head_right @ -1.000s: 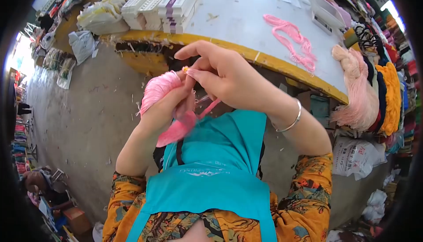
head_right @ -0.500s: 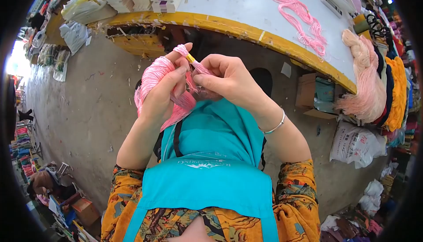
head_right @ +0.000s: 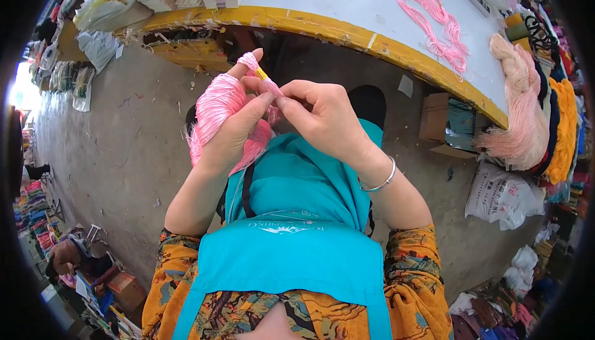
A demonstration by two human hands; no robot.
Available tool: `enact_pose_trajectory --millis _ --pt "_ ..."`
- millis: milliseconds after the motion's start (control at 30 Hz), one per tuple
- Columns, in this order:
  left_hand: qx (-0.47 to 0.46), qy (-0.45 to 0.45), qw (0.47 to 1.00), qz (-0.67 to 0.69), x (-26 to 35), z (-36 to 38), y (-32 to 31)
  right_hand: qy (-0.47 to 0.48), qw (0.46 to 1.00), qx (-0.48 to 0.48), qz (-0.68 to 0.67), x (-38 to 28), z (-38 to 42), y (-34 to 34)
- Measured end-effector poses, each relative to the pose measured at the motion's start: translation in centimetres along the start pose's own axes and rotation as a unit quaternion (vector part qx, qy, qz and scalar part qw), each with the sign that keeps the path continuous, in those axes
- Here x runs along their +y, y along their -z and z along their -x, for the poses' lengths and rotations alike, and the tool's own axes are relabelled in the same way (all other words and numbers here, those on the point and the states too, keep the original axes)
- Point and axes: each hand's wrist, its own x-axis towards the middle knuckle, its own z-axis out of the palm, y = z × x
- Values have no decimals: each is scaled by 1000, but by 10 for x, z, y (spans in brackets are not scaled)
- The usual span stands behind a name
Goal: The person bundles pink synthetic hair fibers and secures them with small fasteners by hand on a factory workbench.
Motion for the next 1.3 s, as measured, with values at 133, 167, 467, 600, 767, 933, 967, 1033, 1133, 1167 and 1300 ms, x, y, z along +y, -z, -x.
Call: enact_pose_trajectory --millis 133,167,467,600,767,933,967,1033,1133,1167,1300 --pt "-6 -18 997 -78 -6 -4 7 -16 999 19 -35 7 -3 3" --pt "-7 -16 997 -79 -4 -4 6 -17 997 34 -60 6 -5 3" --pt "2 108 992 62 11 -6 -4 -65 981 -21 -182 5 -10 3" --pt "-22 131 989 70 4 -7 2 -40 976 15 -214 10 -10 8" --pt "-62 149 983 85 -4 -8 12 -35 980 47 -189 6 -8 5" --pt "-35 -29 989 -138 -7 -10 7 -3 991 35 -129 8 -7 6" --pt "-36 -29 989 -138 -11 -11 8 1 993 37 -112 8 -6 5" --pt "0 -172 958 -231 -17 -13 9 61 995 74 1 5 -6 4" --pt "18 -153 962 -224 -18 -13 8 106 984 103 98 1 -6 6" --pt "17 -152 962 -224 -12 -11 9 91 988 98 80 1 -6 7" --pt "-78 189 976 72 3 -9 14 -25 989 48 -141 1 -7 10"
